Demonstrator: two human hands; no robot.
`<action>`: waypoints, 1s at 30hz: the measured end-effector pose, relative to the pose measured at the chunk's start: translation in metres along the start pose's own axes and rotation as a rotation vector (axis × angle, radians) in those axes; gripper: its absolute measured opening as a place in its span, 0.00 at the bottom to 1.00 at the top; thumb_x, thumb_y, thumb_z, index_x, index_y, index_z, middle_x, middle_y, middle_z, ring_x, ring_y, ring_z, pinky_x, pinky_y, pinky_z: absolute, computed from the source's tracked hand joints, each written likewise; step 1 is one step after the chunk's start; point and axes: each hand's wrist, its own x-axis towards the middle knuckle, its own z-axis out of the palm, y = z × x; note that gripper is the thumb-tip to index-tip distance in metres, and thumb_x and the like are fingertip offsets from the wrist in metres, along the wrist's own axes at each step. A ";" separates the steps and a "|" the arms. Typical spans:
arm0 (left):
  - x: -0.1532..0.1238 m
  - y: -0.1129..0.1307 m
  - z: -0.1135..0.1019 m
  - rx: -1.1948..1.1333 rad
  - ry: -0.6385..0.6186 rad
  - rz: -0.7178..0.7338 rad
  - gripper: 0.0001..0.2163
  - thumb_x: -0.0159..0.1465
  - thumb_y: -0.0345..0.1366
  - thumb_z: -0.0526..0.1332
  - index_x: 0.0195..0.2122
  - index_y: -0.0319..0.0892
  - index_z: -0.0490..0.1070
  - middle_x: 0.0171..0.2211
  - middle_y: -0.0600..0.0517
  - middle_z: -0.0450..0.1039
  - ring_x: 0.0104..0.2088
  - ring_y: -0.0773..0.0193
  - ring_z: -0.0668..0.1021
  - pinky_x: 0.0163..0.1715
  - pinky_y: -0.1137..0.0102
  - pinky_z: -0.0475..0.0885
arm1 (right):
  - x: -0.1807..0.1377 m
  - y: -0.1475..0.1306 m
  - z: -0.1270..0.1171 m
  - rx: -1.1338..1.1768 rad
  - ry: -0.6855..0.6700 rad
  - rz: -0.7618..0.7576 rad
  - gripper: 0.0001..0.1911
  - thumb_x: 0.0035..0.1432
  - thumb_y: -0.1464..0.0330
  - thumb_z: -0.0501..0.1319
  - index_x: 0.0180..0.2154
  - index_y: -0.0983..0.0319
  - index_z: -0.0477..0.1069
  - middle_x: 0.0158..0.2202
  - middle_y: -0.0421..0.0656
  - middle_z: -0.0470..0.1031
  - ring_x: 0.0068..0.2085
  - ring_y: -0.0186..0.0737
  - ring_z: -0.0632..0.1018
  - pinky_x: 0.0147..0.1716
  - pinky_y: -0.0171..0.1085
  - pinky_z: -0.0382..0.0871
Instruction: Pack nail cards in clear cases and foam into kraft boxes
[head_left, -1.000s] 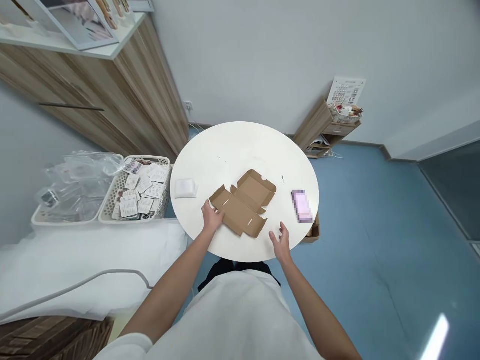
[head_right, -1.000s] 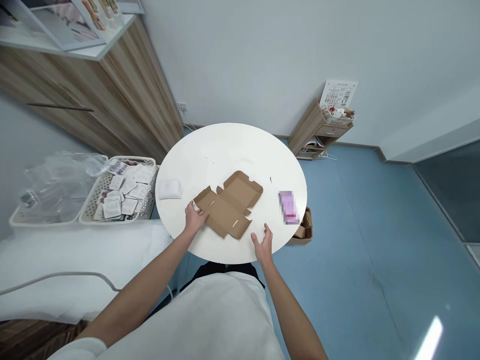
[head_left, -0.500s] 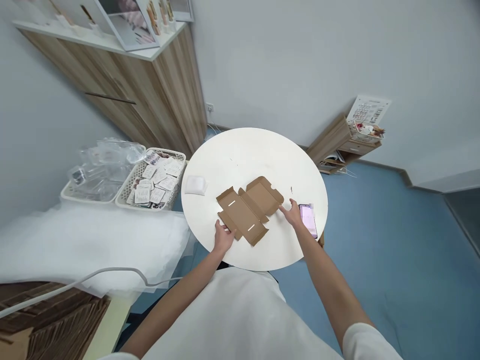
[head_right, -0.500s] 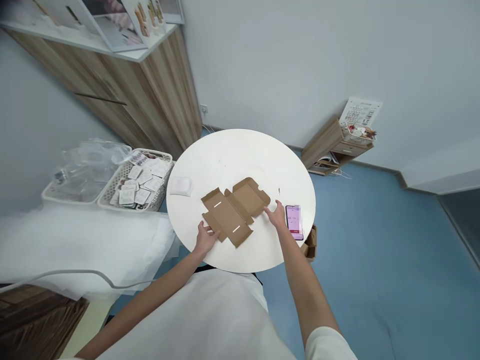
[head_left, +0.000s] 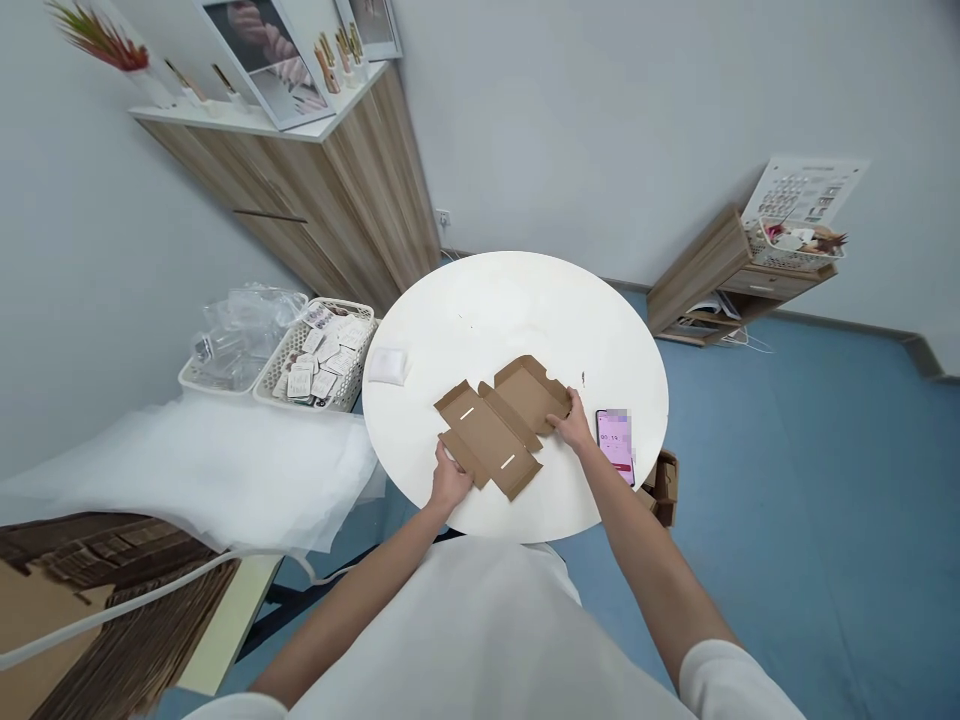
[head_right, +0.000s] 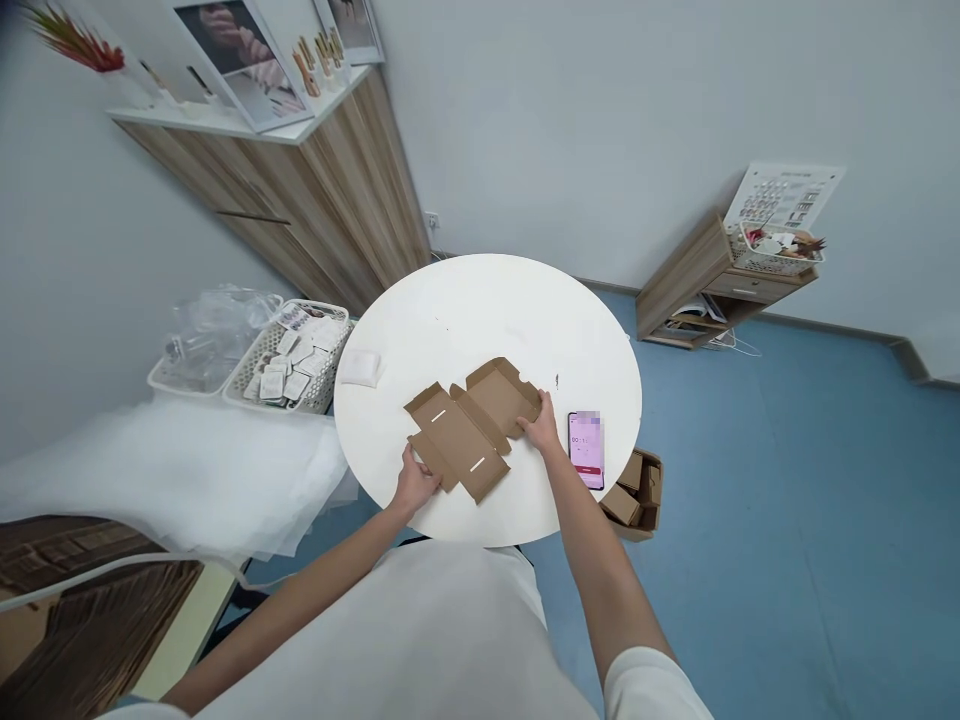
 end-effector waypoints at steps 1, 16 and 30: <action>-0.001 0.000 0.002 -0.001 0.018 -0.029 0.43 0.49 0.37 0.63 0.59 0.37 0.36 0.36 0.46 0.69 0.38 0.57 0.75 0.40 0.63 0.68 | -0.004 -0.001 0.000 0.007 0.007 -0.012 0.46 0.42 0.61 0.62 0.59 0.64 0.42 0.61 0.52 0.43 0.60 0.49 0.52 0.56 0.47 0.49; 0.083 0.036 -0.050 0.367 -0.003 0.303 0.31 0.54 0.36 0.58 0.57 0.37 0.48 0.54 0.42 0.59 0.54 0.54 0.64 0.50 0.64 0.60 | -0.111 0.017 0.048 -0.119 0.020 0.171 0.39 0.43 0.70 0.55 0.58 0.62 0.45 0.41 0.45 0.68 0.39 0.42 0.74 0.37 0.38 0.68; 0.050 0.022 -0.051 0.377 -0.025 0.404 0.09 0.57 0.33 0.51 0.35 0.41 0.68 0.34 0.50 0.73 0.33 0.64 0.74 0.32 0.72 0.66 | -0.094 -0.002 0.037 0.372 0.053 0.207 0.20 0.46 0.69 0.53 0.44 0.63 0.64 0.45 0.49 0.71 0.40 0.40 0.75 0.37 0.36 0.70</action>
